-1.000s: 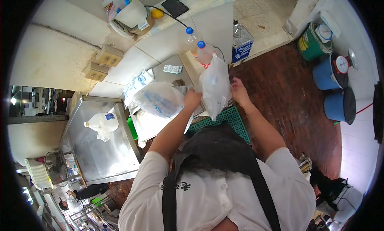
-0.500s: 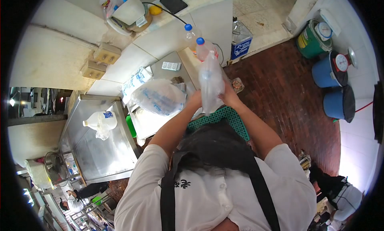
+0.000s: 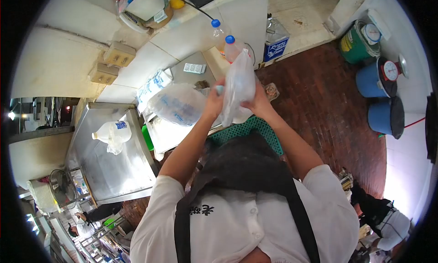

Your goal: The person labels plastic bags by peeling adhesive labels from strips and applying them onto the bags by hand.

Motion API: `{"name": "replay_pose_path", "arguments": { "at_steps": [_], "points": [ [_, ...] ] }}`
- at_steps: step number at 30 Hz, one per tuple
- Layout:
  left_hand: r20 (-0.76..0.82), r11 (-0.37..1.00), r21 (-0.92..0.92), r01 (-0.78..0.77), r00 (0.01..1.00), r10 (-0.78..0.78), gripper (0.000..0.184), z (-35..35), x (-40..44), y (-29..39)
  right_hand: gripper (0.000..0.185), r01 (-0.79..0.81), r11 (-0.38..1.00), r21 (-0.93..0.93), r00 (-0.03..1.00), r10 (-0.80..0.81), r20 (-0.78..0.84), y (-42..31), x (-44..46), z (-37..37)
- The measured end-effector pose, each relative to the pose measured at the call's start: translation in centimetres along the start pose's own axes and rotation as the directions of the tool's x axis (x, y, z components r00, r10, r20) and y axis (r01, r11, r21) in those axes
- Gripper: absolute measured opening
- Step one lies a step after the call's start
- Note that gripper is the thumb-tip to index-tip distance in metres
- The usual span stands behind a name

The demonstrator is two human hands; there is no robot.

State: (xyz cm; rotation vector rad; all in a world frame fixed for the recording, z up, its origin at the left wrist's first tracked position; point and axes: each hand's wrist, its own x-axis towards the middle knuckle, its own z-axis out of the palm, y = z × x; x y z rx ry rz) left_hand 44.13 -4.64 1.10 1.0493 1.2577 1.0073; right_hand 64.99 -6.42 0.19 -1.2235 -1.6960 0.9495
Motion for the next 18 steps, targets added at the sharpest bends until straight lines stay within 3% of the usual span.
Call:
{"name": "replay_pose_path", "arguments": {
  "at_steps": [2, 5, 6, 9, 12, 13, 16, 18],
  "points": [
    [0.165, 0.920, 0.388, -0.048, 0.986, -0.018, 0.067, -0.9, 2.0, -5.1, 0.091, 0.021, 1.000, 0.015, 1.000, -0.021, -0.002, 0.8, 0.2, 0.6],
    [0.219, 0.917, 0.381, -0.115, 0.975, 0.031, 0.066, 1.4, -1.6, -2.4, 0.086, -0.042, 0.997, 0.071, 0.999, 0.043, -0.013, 2.2, -0.4, 0.7],
    [0.196, 0.874, 0.477, -0.097, 0.981, 0.002, 0.063, 1.5, -2.3, -1.4, 0.085, -0.099, 0.994, 0.037, 0.995, 0.100, -0.024, 4.3, -0.9, 1.7],
    [0.187, 0.695, 0.717, -0.058, 0.976, -0.112, 0.063, 0.1, -0.6, -7.0, 0.084, -0.206, 0.978, 0.024, 0.976, 0.207, -0.070, 5.6, -1.6, 3.1],
    [0.180, 0.774, 0.576, 0.263, 0.883, -0.434, 0.057, -0.3, 0.5, -6.4, 0.082, -0.205, 0.976, 0.068, 0.973, 0.211, -0.091, 6.2, -1.9, 3.6],
    [0.170, 0.800, 0.553, 0.230, 0.909, -0.380, 0.053, -0.5, 0.0, -5.9, 0.081, -0.194, 0.977, 0.085, 0.975, 0.202, -0.092, 6.7, -2.1, 3.8],
    [0.098, 0.878, 0.444, 0.178, 0.965, -0.245, 0.039, -1.4, -3.1, -4.5, 0.077, -0.189, 0.975, -0.115, 0.980, 0.194, 0.041, 8.6, -2.2, 3.2],
    [-0.010, 0.932, 0.303, 0.199, 0.979, -0.206, 0.033, -2.4, -5.6, -3.8, 0.074, -0.066, 0.949, -0.308, 0.980, 0.120, 0.161, 8.0, -2.7, 1.0]
  ]
}}
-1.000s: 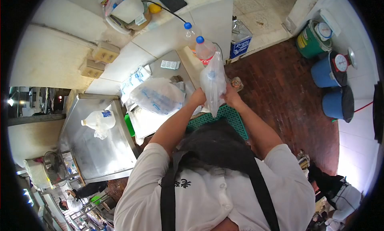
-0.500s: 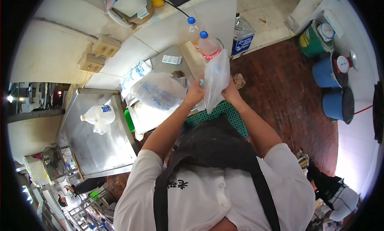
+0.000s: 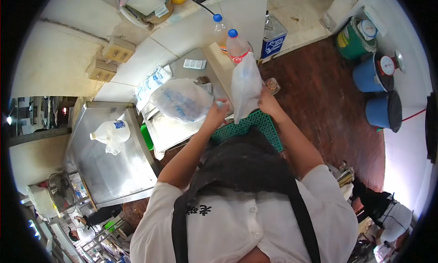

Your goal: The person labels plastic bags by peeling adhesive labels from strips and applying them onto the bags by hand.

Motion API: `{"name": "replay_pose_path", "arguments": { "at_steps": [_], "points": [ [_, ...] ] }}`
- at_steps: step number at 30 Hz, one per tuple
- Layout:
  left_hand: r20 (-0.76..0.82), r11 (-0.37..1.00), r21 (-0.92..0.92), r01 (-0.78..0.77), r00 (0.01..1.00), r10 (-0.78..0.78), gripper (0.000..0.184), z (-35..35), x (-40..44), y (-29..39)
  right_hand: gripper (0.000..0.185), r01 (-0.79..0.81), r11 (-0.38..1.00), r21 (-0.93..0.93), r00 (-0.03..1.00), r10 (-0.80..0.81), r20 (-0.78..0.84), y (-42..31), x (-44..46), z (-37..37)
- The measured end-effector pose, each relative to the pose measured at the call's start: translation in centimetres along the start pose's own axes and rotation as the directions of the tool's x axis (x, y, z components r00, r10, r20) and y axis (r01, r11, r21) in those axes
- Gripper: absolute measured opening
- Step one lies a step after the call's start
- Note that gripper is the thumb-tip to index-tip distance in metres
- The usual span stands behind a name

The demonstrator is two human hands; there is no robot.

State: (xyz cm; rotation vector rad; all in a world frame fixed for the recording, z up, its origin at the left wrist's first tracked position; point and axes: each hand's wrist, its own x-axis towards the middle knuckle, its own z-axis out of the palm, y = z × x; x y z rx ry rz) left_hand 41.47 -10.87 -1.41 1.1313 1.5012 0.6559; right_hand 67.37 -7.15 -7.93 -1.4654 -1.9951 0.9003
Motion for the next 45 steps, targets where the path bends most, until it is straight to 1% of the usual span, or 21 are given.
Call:
{"name": "replay_pose_path", "arguments": {
  "at_steps": [2, 3, 4, 5, 8, 10, 12, 13, 15, 16, 19, 20, 21, 25, 26, 28, 31, 34, 36, 39, 45],
  "points": [
    [0.111, 0.963, -0.256, 0.084, 0.992, -0.057, 0.032, -2.7, -2.9, 3.5, 0.058, -0.021, 0.989, -0.145, 0.931, -0.033, -0.364, -1.1, -1.9, 0.1],
    [0.166, 0.916, -0.378, 0.136, 0.983, -0.077, 0.032, -3.8, -4.5, 5.7, 0.054, -0.001, 0.998, 0.058, 0.913, 0.024, -0.408, -3.6, -3.1, -0.9],
    [0.158, 0.881, -0.465, 0.085, 0.987, -0.012, 0.034, -4.6, -5.7, 7.6, 0.051, 0.029, 0.966, 0.258, 0.895, 0.089, -0.436, -8.2, -3.8, -4.0],
    [0.141, 0.836, -0.547, 0.035, 0.989, 0.051, 0.037, -5.4, -7.0, 9.3, 0.048, 0.063, 0.892, 0.447, 0.879, 0.162, -0.448, -12.1, -4.3, -6.2],
    [0.113, 0.679, -0.731, -0.059, 0.972, 0.206, 0.044, -7.8, -10.2, 13.5, 0.040, 0.203, 0.854, 0.479, 0.938, -0.030, -0.345, -18.8, -5.4, -7.2],
    [0.116, 0.586, -0.807, -0.076, 0.952, 0.283, 0.046, -9.3, -11.9, 16.0, 0.037, 0.381, 0.845, 0.375, 0.924, -0.341, -0.171, -25.2, -4.3, -8.5],
    [0.131, 0.516, -0.854, -0.070, 0.930, 0.342, 0.048, -11.0, -13.3, 17.8, 0.030, 0.406, 0.805, 0.433, 0.914, -0.360, -0.189, -28.9, -3.2, -6.0],
    [0.114, 0.498, -0.862, -0.095, 0.920, 0.374, 0.048, -12.1, -13.7, 18.3, 0.028, 0.382, 0.788, 0.482, 0.923, -0.352, -0.157, -30.2, -2.9, -5.2],
    [0.068, 0.454, -0.877, -0.154, 0.898, 0.436, 0.050, -14.5, -14.4, 18.6, 0.027, 0.171, 0.760, 0.627, 0.952, -0.291, 0.092, -31.3, -2.2, -3.9],
    [0.016, 0.441, -0.872, -0.215, 0.886, 0.464, 0.052, -15.4, -14.6, 18.1, 0.025, 0.081, 0.752, 0.655, 0.970, -0.211, 0.121, -31.9, -2.1, -3.1],
    [-0.150, 0.718, -0.653, -0.243, 0.970, 0.191, 0.054, -16.7, -14.5, 15.3, 0.024, -0.075, 0.757, 0.649, 0.981, -0.062, 0.186, -33.7, -2.0, -2.5],
    [0.014, 0.759, -0.612, -0.222, 0.956, 0.292, 0.053, -17.8, -14.6, 12.3, 0.023, -0.068, 0.804, 0.591, 0.981, -0.054, 0.186, -34.1, -2.0, -2.3],
    [0.098, 0.779, -0.608, -0.152, 0.959, 0.264, 0.043, -18.2, -15.8, 11.8, 0.022, -0.065, 0.846, 0.530, 0.981, -0.043, 0.189, -34.4, -2.1, -2.0],
    [0.048, 0.693, -0.716, -0.085, 0.984, 0.170, 0.022, -19.7, -16.3, 10.7, 0.021, -0.040, 0.861, 0.507, 0.980, -0.065, 0.188, -35.9, -2.1, -0.3],
    [0.027, 0.684, -0.725, -0.081, 0.989, 0.146, 0.018, -20.2, -16.6, 11.2, 0.022, 0.041, 0.851, 0.524, 0.990, -0.106, 0.093, -36.2, -2.0, 0.3],
    [0.008, 0.691, -0.716, -0.104, 0.988, 0.157, 0.018, -20.8, -16.8, 11.2, 0.023, 0.213, 0.818, 0.533, 0.977, -0.186, -0.105, -36.9, -1.7, 1.7],
    [0.012, 0.696, -0.711, -0.101, 0.988, 0.155, 0.020, -21.3, -16.8, 11.0, 0.025, 0.269, 0.824, 0.499, 0.963, -0.249, -0.107, -38.8, -1.6, 1.2],
    [0.021, 0.671, -0.737, -0.085, 0.989, 0.148, 0.022, -21.5, -16.9, 11.1, 0.026, 0.455, 0.845, 0.279, 0.890, -0.425, -0.166, -38.6, -0.7, 1.9],
    [0.010, 0.683, -0.726, -0.085, 0.991, 0.135, 0.024, -21.8, -16.6, 11.1, 0.027, 0.463, 0.851, 0.247, 0.885, -0.431, -0.175, -38.4, -0.5, 2.3],
    [-0.099, 0.821, -0.519, -0.239, 0.971, 0.220, 0.025, -21.4, -16.4, 11.0, 0.026, 0.457, 0.863, 0.215, 0.887, -0.424, -0.183, -38.2, -0.6, 2.3],
    [-0.071, 0.892, -0.362, -0.272, 0.962, 0.265, 0.026, -21.4, -15.5, 10.7, 0.022, 0.446, 0.865, 0.228, 0.888, -0.397, -0.230, -37.8, -0.4, 2.0]
  ]
}}
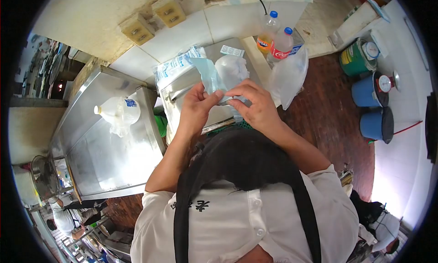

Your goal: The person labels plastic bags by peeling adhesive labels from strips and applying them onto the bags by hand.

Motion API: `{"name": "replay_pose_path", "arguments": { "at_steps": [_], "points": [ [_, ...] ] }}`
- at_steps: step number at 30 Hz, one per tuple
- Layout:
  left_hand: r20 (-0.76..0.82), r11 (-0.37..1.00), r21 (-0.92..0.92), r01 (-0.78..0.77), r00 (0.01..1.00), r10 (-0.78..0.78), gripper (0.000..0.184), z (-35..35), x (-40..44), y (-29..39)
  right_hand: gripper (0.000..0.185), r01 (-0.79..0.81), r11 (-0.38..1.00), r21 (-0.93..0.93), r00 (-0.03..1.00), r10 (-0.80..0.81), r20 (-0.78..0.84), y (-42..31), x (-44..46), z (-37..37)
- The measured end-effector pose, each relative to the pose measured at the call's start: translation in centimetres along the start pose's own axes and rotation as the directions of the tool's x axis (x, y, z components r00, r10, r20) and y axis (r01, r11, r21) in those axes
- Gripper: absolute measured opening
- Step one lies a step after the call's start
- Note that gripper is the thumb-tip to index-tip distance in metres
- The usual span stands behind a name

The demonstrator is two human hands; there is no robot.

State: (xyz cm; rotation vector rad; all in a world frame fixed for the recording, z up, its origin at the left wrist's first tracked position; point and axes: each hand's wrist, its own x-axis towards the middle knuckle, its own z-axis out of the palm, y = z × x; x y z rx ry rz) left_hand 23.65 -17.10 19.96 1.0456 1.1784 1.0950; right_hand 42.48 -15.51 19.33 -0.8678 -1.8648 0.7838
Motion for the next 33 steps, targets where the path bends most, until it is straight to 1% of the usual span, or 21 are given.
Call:
{"name": "replay_pose_path", "arguments": {
  "at_steps": [3, 6, 9, 12, 15, 16, 17, 19, 21, 22, 24, 25, 28, 31, 33],
  "points": [
    [0.000, 0.999, -0.035, 0.019, 1.000, -0.019, 0.025, 0.6, 0.1, 0.5, 0.020, 0.007, 1.000, -0.007, 1.000, -0.007, -0.019, 0.3, 0.0, -0.1],
    [0.023, 0.990, -0.121, 0.076, 0.997, -0.073, 0.024, 0.2, 0.7, -0.3, 0.017, 0.015, 1.000, -0.013, 1.000, -0.015, -0.023, 0.8, -0.2, -0.3],
    [0.110, 0.915, -0.334, 0.225, 0.974, -0.200, 0.024, 0.3, 1.0, -0.5, 0.014, 0.030, 1.000, -0.008, 0.999, -0.030, -0.023, 0.9, -0.2, -0.4],
    [0.058, 0.843, -0.491, 0.221, 0.973, -0.222, 0.023, 1.0, 1.3, -0.3, 0.013, 0.049, 0.999, -0.013, 0.999, -0.049, -0.013, 0.9, -0.3, -0.5],
    [-0.042, 0.827, -0.555, 0.093, 0.989, -0.139, 0.023, -1.2, 2.5, -1.6, 0.013, 0.068, 0.997, -0.021, 0.998, -0.068, 0.008, 0.9, -0.4, -1.0],
    [-0.043, 0.838, -0.544, 0.042, 0.996, -0.078, 0.024, -2.0, 2.8, -1.3, 0.014, 0.075, 0.997, -0.022, 0.997, -0.074, 0.015, 0.9, -0.4, -1.1],
    [-0.026, 0.853, -0.519, 0.053, 0.997, -0.078, 0.023, -2.4, 2.8, -1.0, 0.015, 0.067, 0.998, -0.013, 0.998, -0.067, -0.002, 1.0, -0.3, -1.1],
    [-0.014, 0.869, -0.487, 0.087, 0.994, -0.107, 0.022, -1.8, 2.2, 0.4, 0.017, 0.046, 0.999, 0.009, 0.998, -0.046, -0.030, 1.1, -0.4, -1.0],
    [-0.024, 0.872, -0.475, 0.123, 0.988, -0.152, 0.021, -0.5, 2.0, 0.6, 0.019, 0.020, 1.000, -0.016, 0.998, -0.021, -0.065, 0.5, 0.1, -0.6],
    [0.007, 0.878, -0.461, 0.129, 0.990, -0.142, 0.021, -0.4, 1.9, 0.6, 0.020, 0.006, 1.000, -0.028, 0.996, -0.008, -0.084, 0.3, 0.3, -0.4],
    [0.075, 0.890, -0.432, 0.145, 0.989, -0.125, 0.020, -0.1, 1.7, 0.6, 0.024, 0.073, 0.992, -0.102, 0.994, -0.080, -0.072, 0.4, 0.5, -0.4],
    [0.077, 0.886, -0.441, 0.145, 0.989, -0.124, 0.017, 0.3, 1.5, 0.9, 0.026, 0.107, 0.984, -0.139, 0.991, -0.117, -0.062, 0.5, 0.7, -0.6],
    [0.064, 0.882, -0.441, 0.168, 0.986, -0.156, 0.013, 0.4, 1.1, 0.7, 0.026, 0.164, 0.975, -0.150, 0.985, -0.171, -0.032, 1.0, 0.6, -0.8],
    [0.083, 0.875, -0.452, 0.177, 0.984, -0.156, 0.012, 0.4, 1.0, 0.6, 0.024, 0.156, 0.975, -0.161, 0.982, -0.170, -0.077, 0.3, 0.6, -0.7],
    [0.100, 0.879, -0.441, 0.181, 0.983, -0.152, 0.021, 0.0, 1.1, 0.0, 0.022, 0.204, 0.960, -0.194, 0.976, -0.216, -0.043, 0.5, 0.5, -0.7]
  ]
}}
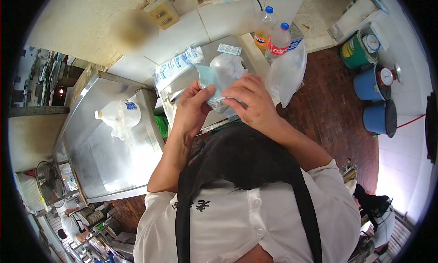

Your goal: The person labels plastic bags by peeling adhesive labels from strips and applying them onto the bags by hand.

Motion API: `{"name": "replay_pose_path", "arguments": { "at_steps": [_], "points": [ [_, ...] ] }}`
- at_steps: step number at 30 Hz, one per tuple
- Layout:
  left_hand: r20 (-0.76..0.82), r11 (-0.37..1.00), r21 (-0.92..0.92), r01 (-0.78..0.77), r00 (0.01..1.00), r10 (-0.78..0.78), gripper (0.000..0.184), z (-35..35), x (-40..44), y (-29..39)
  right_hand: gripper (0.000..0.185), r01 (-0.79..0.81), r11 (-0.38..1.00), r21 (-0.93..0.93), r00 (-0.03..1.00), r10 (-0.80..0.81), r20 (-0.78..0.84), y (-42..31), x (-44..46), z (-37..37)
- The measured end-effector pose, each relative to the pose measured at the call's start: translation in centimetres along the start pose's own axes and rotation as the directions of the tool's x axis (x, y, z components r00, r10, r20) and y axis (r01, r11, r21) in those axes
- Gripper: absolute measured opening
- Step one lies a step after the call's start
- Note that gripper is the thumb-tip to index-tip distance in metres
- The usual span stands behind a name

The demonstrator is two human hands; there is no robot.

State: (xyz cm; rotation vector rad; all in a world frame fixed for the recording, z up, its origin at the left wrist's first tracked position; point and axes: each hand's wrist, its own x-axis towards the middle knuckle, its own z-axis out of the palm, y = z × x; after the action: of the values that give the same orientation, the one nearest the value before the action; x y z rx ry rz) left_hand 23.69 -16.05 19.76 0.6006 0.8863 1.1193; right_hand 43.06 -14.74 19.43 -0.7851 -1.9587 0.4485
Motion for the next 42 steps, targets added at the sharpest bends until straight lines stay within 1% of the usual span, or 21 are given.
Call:
{"name": "replay_pose_path", "arguments": {
  "at_steps": [1, 4, 7, 10, 16, 19, 22, 25, 28, 31, 34, 35, 36, 37, 39, 40, 41, 42],
  "points": [
    [0.008, 1.000, 0.006, 0.002, 1.000, -0.002, 0.025, -0.2, 0.0, -0.1, 0.021, 0.026, 1.000, -0.015, 1.000, -0.026, 0.013, 0.1, -0.1, 0.0],
    [-0.017, 1.000, -0.012, -0.004, 1.000, 0.004, 0.012, 0.5, -0.1, 0.1, 0.019, 0.014, 1.000, -0.008, 1.000, -0.014, 0.014, 0.1, -0.3, 0.1],
    [-0.016, 0.999, -0.034, 0.021, 1.000, -0.021, 0.012, 0.9, -0.4, 0.2, 0.017, 0.025, 1.000, -0.009, 0.999, -0.025, 0.032, 0.2, -0.5, 0.0],
    [0.007, 0.999, 0.022, 0.026, 1.000, -0.026, 0.015, 1.4, -0.6, 0.1, 0.015, 0.015, 1.000, 0.007, 0.998, -0.015, 0.065, 0.0, -0.6, -0.1],
    [-0.005, 0.999, 0.014, 0.037, 0.999, -0.036, 0.017, 0.9, -0.2, -0.6, 0.014, 0.068, 0.996, -0.050, 0.995, -0.064, 0.077, -0.2, -0.8, 0.0],
    [-0.086, 0.990, 0.137, 0.026, 0.996, -0.015, 0.017, 0.9, -0.4, -0.8, 0.013, 0.086, 0.995, -0.056, 0.991, -0.080, 0.104, -0.2, -1.0, -0.2],
    [-0.120, 0.963, 0.268, 0.018, 0.993, 0.015, 0.018, 0.2, -0.4, -1.1, 0.013, 0.078, 0.996, -0.054, 0.991, -0.071, 0.111, 0.1, -1.2, -0.1],
    [-0.170, 0.965, 0.263, 0.019, 0.985, 0.027, 0.018, 0.7, -0.5, -0.9, 0.016, 0.078, 0.994, -0.082, 0.993, -0.070, 0.098, -0.2, -1.0, -0.3],
    [-0.176, 0.970, 0.242, 0.022, 0.984, 0.022, 0.021, 1.0, -0.4, -0.8, 0.017, 0.066, 0.995, -0.080, 0.992, -0.057, 0.109, -0.1, -1.1, -0.3],
    [-0.226, 0.998, 0.048, -0.045, 0.973, 0.055, 0.019, 1.3, 0.0, -0.6, 0.016, 0.055, 0.998, -0.019, 0.994, -0.053, 0.100, 0.0, -1.0, -0.6],
    [-0.132, 0.972, -0.032, -0.232, 0.965, 0.226, 0.017, -2.4, 2.3, -0.2, 0.012, -0.008, 0.994, 0.105, 0.999, 0.003, 0.051, 0.1, -1.2, -1.2],
    [-0.184, 0.957, -0.078, -0.280, 0.947, 0.263, 0.014, -3.4, 2.7, 0.2, 0.010, -0.151, 0.954, 0.259, 0.988, 0.139, 0.062, 0.3, -1.3, -1.4],
    [-0.235, 0.919, -0.101, -0.381, 0.907, 0.350, 0.013, -5.1, 3.5, 0.6, 0.009, -0.283, 0.871, 0.402, 0.959, 0.270, 0.091, 0.6, -1.5, -1.6],
    [-0.289, 0.871, -0.121, -0.477, 0.856, 0.429, 0.014, -5.9, 4.0, 1.2, 0.008, -0.400, 0.747, 0.530, 0.911, 0.388, 0.141, 0.9, -1.9, -1.8],
    [-0.244, 0.830, 0.035, -0.557, 0.800, 0.547, 0.017, -6.0, 4.2, 2.7, 0.009, -0.530, 0.672, 0.517, 0.845, 0.469, 0.258, 3.2, -2.8, -2.2],
    [-0.148, 0.799, 0.159, -0.579, 0.787, 0.599, 0.023, -4.9, 4.1, 3.4, 0.009, -0.593, 0.629, 0.503, 0.804, 0.504, 0.317, 4.3, -3.0, -2.1],
    [-0.111, 0.789, 0.336, -0.515, 0.810, 0.576, 0.026, -3.6, 4.1, 3.9, 0.010, -0.619, 0.630, 0.469, 0.784, 0.533, 0.318, 4.8, -3.0, -2.0],
    [-0.080, 0.744, 0.503, -0.439, 0.834, 0.546, 0.029, -2.2, 4.2, 4.2, 0.011, -0.644, 0.630, 0.435, 0.764, 0.561, 0.318, 5.3, -3.1, -1.9]
  ]
}}
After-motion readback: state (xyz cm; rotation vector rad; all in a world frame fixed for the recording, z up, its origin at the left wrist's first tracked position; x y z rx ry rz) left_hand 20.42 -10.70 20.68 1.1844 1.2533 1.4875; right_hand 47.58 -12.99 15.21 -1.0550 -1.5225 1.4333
